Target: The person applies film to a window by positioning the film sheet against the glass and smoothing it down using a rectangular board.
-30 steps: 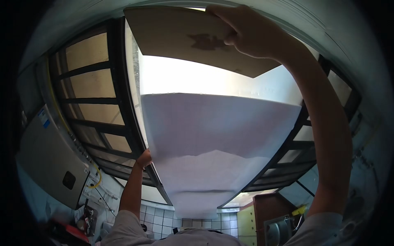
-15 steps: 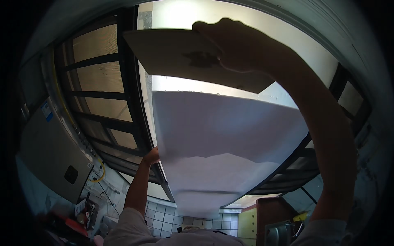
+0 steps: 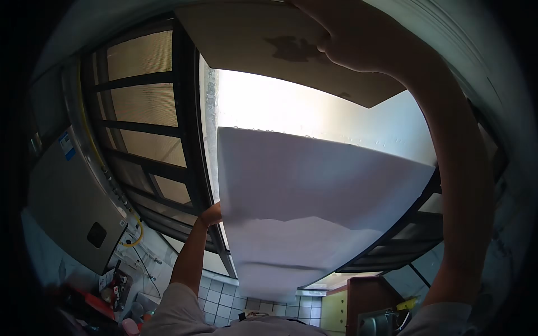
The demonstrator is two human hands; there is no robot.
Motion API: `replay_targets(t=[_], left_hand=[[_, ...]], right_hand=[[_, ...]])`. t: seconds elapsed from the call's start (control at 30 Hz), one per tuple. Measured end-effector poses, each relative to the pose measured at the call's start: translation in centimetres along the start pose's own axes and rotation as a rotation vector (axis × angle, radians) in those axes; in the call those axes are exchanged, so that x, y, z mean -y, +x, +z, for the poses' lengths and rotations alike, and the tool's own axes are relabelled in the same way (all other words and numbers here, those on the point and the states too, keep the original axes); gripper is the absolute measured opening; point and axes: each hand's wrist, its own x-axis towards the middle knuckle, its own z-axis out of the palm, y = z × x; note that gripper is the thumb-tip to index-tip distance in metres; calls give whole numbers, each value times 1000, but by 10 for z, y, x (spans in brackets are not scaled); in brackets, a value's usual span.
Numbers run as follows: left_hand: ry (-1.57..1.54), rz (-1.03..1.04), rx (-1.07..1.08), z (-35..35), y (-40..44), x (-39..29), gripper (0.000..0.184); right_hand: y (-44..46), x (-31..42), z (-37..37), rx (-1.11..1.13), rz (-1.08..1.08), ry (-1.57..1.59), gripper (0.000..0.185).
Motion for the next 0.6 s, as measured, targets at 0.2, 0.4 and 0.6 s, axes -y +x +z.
replay_targets(t=[0.2,0.4,0.6], left_hand=[[177,-40,52,10,-1,-9,59],[68,-96,19,-4,-8,22,54],[-30,-146,-59,-16,-5,43,42]], right_hand=[[4,-16,65,-207,-249,-127,58],[-6,3,81,16,-201,-31,47],[-57,-90,48,-233,-263,11,44]])
